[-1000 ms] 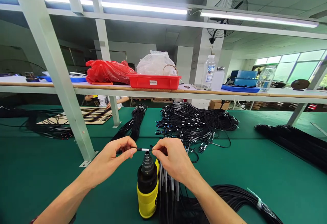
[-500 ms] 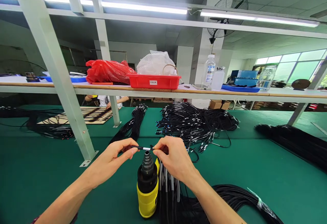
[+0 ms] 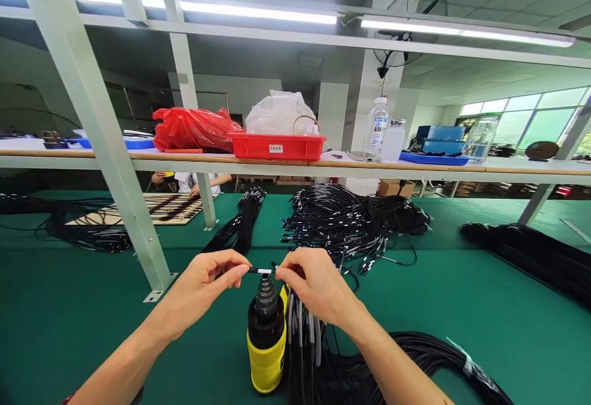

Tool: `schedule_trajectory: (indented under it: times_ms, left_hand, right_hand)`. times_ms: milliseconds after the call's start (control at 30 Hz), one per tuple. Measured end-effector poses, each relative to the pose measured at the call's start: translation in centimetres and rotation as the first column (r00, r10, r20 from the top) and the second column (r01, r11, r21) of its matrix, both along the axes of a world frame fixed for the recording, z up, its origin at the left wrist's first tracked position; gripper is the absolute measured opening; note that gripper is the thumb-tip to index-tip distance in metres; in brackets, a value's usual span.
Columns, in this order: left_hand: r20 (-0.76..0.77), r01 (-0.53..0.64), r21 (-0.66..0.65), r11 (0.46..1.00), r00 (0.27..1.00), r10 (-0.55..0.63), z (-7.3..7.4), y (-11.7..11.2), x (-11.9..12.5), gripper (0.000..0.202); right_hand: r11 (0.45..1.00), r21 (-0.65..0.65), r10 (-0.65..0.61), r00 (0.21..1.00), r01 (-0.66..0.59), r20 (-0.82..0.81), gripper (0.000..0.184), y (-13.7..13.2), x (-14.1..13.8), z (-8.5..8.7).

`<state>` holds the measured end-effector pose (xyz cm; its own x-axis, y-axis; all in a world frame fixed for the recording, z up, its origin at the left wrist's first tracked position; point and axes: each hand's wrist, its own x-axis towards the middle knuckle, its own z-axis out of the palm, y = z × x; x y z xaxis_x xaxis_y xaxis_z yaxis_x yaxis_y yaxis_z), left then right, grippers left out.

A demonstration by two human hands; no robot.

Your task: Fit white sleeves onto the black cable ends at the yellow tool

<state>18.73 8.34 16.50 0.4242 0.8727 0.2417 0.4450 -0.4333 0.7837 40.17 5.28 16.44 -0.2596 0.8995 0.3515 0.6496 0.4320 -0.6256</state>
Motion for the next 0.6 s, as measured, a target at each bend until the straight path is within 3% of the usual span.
schedule_trajectory:
  times_ms: [433,600]
  left_hand:
    - [0.044,-0.012,0.057,0.998,0.999,0.010,-0.28,0.05,0.26,0.013]
    - [-0.095,-0.040,0.084,0.996,0.994,0.048,-0.19,-0.36,0.39,0.041]
  right_hand:
    - [1.000,0.022,-0.014,0.999,0.015,-0.049,0.014,0.36,0.09,-0.28]
    - [1.000,0.003,0.005,1.000,-0.005,0.028,0.030,-0.20,0.06,0.21]
